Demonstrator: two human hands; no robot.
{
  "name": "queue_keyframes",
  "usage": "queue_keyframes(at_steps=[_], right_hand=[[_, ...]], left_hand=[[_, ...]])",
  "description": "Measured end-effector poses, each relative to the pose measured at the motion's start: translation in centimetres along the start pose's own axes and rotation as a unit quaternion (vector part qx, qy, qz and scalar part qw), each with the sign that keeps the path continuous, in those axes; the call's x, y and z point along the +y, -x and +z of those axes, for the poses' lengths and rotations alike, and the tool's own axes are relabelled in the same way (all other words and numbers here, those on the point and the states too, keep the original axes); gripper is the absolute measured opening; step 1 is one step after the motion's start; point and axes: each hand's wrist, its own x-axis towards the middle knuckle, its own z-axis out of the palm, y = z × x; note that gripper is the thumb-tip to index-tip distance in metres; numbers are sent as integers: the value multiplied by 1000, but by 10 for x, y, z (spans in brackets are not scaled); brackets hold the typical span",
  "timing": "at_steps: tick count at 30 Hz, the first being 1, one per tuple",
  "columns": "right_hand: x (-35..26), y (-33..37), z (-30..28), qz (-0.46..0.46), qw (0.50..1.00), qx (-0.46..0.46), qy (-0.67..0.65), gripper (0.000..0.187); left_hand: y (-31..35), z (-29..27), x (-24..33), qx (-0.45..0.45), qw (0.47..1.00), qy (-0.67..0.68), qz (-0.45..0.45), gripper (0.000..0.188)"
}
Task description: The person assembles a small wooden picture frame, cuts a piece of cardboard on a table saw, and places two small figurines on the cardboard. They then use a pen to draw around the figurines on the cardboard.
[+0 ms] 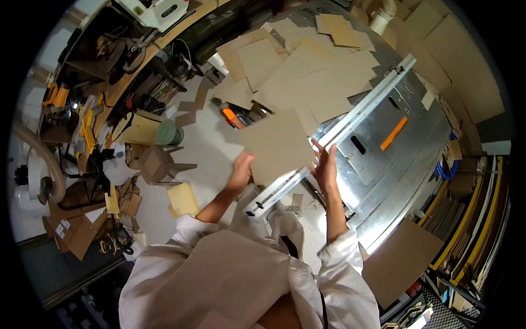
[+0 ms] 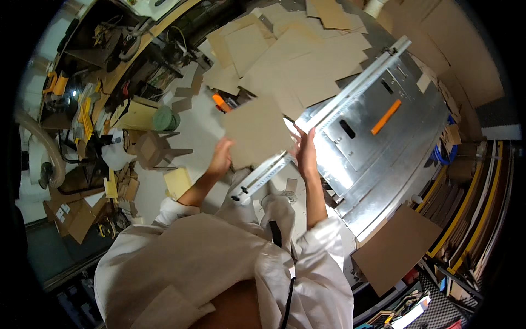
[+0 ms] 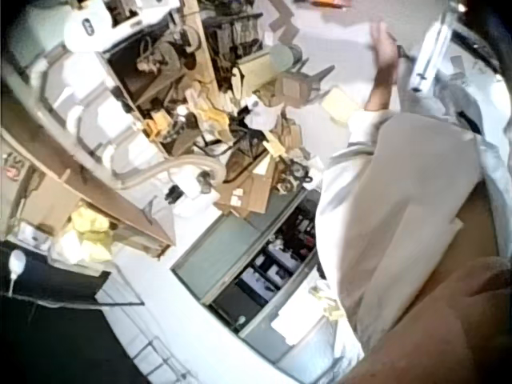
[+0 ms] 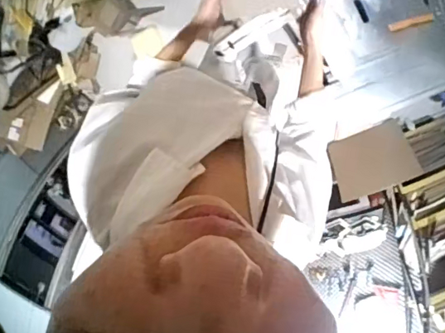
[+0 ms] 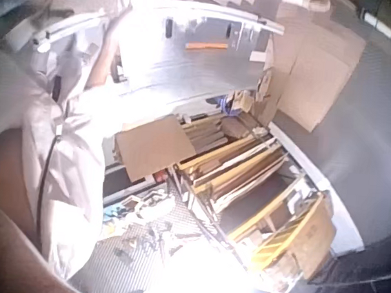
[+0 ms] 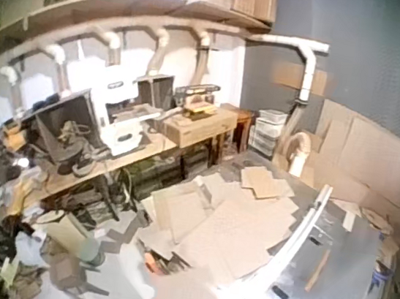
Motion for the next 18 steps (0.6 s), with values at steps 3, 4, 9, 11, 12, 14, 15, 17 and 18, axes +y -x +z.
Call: queue_keyframes(at_steps=[3,4,9,11,12,14,15,17,18], right_hand=[[29,34,11,-9,998,56,42,50],[47,40,6,-25,997,62,45,43],[67,83,39,7,974,227,-23,40],[74,89,47,10,965,259,-35,39],[77,93,50,9,960,277,-42,39],[85,97,57,-18,943,326,-56,38],[89,101,59,-36,930,360,-69,38],[87,107,53,-31,942,323,-90,36],[95,112,54,-32,923,371,-96,36]], left_hand=[[-17,-26,3,-159,948,-242,-134,34],[-30,-34,0,-129,964,-180,-151,30],[-204,-204,-119,165,981,74,-76,27],[-265,-252,-117,302,937,121,-126,34],[-290,-269,-110,349,915,144,-140,39],[-313,-240,-118,222,960,142,-96,52],[-319,-205,-117,86,988,125,-31,58],[-320,-326,-101,-229,932,243,-139,58],[-312,-268,-110,-38,962,194,-190,54]])
